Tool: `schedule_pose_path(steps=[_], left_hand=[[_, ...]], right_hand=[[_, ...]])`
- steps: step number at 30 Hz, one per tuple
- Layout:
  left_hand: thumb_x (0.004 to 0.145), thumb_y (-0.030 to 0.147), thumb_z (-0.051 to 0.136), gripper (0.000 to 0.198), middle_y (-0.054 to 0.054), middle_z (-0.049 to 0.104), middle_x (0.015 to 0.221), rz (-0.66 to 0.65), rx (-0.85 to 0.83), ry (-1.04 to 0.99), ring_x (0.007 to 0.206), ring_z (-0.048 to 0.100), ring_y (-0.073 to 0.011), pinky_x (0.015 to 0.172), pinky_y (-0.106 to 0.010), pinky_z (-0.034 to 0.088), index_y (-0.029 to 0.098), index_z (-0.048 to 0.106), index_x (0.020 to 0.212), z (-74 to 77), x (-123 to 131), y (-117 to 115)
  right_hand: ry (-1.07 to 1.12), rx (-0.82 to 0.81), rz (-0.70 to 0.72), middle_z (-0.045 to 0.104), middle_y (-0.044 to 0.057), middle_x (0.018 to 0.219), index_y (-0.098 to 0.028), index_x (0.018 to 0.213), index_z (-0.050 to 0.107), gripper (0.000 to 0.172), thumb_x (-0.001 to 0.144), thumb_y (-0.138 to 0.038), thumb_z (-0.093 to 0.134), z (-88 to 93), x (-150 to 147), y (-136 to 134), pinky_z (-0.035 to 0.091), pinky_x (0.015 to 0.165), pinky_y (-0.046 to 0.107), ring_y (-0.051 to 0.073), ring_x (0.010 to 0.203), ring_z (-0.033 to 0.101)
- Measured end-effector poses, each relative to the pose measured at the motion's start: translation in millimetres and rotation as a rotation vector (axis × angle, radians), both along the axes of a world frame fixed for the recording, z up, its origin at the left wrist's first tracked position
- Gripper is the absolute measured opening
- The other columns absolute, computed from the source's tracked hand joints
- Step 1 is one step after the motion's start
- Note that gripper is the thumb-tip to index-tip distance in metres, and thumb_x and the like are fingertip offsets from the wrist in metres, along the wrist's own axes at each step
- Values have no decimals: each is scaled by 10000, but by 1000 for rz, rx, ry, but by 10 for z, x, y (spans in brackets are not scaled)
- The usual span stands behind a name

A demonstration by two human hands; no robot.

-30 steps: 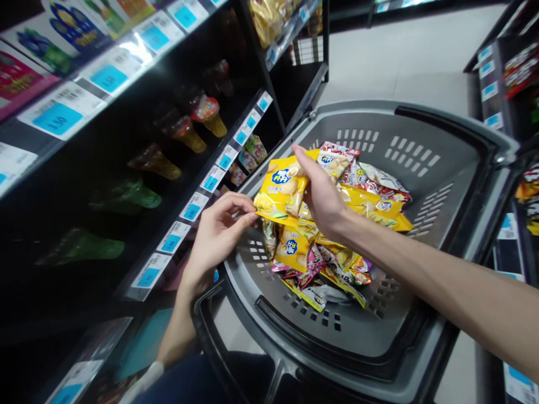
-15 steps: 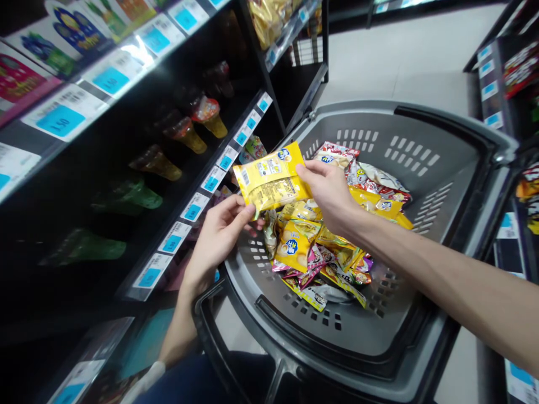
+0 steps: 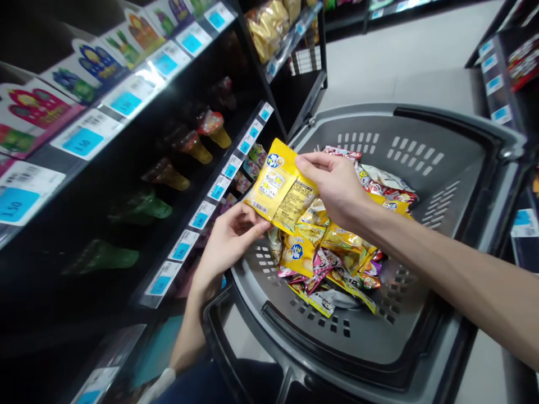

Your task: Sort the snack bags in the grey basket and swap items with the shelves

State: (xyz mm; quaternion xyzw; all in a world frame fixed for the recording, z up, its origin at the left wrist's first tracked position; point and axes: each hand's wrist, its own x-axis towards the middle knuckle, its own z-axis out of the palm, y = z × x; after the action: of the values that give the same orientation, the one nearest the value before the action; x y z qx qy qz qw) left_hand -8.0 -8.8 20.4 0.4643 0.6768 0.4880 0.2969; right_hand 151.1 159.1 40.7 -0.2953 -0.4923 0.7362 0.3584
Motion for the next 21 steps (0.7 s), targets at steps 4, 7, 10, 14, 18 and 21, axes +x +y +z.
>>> schedule_pose_path(steps=[4,7,10,14,18,21], left_hand=[[802,335,877,547,-25,791,868,31,40,-220,745,747,-144,725,-244,612,229,360,945,38,47,12],[758,305,891,604,12,759,820,81,63,-215,690,733,-146,639,-232,614,242,346,1011,56,59,28],[726,301,909,657,18,730,851,94,48,-170,729,726,-144,604,-208,604,243,371,1099,50,51,45],[712,327,917,684,-1,707,948,125,46,-156,759,730,-151,587,-214,611,246,379,1128,34,38,48],[684,293,938,784,-22,734,963,85,0,-153,741,752,-187,586,-243,616,249,430,1280,32,22,22],[674,253,941,867,-41,764,989,19,-10,-177,768,770,-212,652,-282,642,252,451,1389,28,6,1]], right_hand=[[2,-10,25,769,55,894,-210,855,774,77,858,-277,811,1,4,-24,593,763,333,184,851,709],[-15,-14,22,752,45,845,-212,855,773,72,875,-277,793,7,3,-28,590,785,341,183,856,704],[-29,-6,12,751,45,854,-216,860,772,71,888,-282,774,10,1,-24,587,792,349,185,867,702],[-55,19,30,742,50,840,-223,869,763,138,857,-351,811,11,10,-22,594,755,363,209,866,705],[-48,31,79,741,49,837,-221,851,758,193,831,-395,839,8,18,-41,596,739,358,209,854,706],[-36,54,99,763,50,893,-222,838,769,194,810,-393,856,2,17,-62,598,724,343,202,847,708]])
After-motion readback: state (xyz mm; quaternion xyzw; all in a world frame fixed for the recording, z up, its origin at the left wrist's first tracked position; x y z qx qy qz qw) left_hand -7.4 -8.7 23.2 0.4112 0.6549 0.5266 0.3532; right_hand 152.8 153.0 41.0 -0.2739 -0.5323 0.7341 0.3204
